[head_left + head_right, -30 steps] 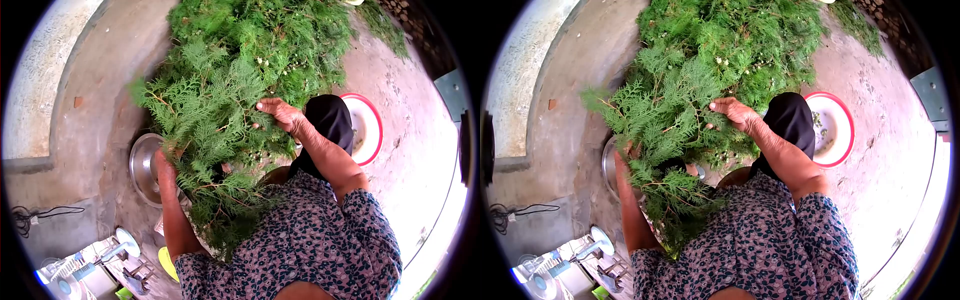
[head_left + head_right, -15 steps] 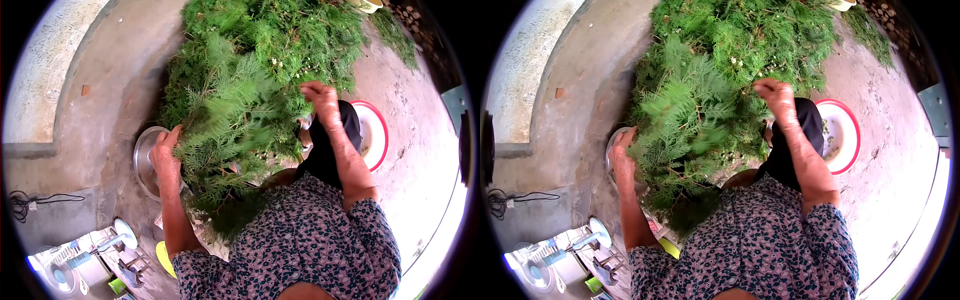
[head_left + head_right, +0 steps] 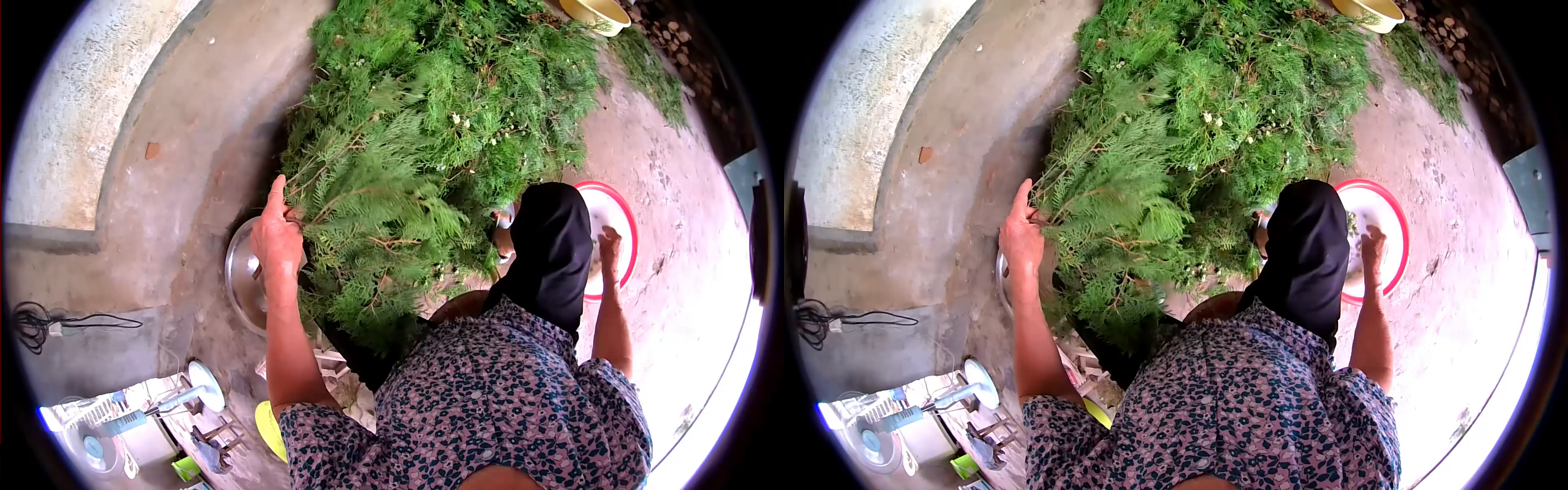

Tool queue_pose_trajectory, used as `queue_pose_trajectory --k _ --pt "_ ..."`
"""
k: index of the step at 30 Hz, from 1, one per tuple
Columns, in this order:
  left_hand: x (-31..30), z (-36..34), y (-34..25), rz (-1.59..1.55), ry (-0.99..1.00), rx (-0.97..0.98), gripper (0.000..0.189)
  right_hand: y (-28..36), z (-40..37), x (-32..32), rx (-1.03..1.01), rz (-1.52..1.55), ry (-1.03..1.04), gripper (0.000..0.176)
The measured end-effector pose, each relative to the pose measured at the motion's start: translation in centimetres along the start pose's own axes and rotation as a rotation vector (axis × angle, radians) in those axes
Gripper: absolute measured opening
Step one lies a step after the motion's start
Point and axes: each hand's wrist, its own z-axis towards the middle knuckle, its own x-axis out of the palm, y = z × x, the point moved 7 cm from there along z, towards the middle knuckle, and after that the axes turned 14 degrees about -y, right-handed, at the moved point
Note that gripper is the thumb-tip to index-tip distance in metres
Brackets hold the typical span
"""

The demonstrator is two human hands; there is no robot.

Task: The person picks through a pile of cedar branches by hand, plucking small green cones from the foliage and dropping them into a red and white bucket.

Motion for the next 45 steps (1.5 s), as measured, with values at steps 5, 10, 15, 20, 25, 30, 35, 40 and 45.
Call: queue_pose_trajectory --k 5,10,15,20,25,30,35,40,45 --pt "3.5 2.0 3.6 -0.515 0.279 -0.39 0.063 -1.4 -1.6 0.7 0.261 0.147 -0.005 0.03" --pt "3.7 2.6 3.0 -0.755 0.484 -0.626 0.038 3.7 0.5 1.0 0.156 0.249 -0.014 0.032" --pt "5.3 2.7 6.9 -0.841 0.511 -0.727 0.016 15.0 -0.5 -1.9 0.192 0.638 -0.047 0.028" --pt "5.3 0.6 8.4 -0.92 0.433 -0.793 0.03 21.1 -0.9 -2.7 0.105 0.615 -0.072 0.018" --pt "6.1 -1.6 9.2 -1.051 0.498 -0.802 0.044 23.5 -1.1 -2.3 0.065 0.704 -0.054 0.018" --pt "6.6 -3.0 9.5 -1.225 0.568 -0.801 0.043 27.3 -2.0 -1.5 -0.018 0.843 0.016 0.014" --pt "6.7 -3.7 8.5 -1.285 0.593 -0.791 0.045 31.6 -3.7 1.2 -0.018 0.942 0.252 0.015" --pt "3.9 -1.4 3.7 -1.257 0.375 -0.623 0.048 34.7 -5.5 2.0 -0.088 0.987 0.341 0.015" --pt "0.8 2.4 1.7 -1.252 0.08 -0.598 0.052 34.8 -6.1 2.6 -0.028 1.101 0.381 0.016"
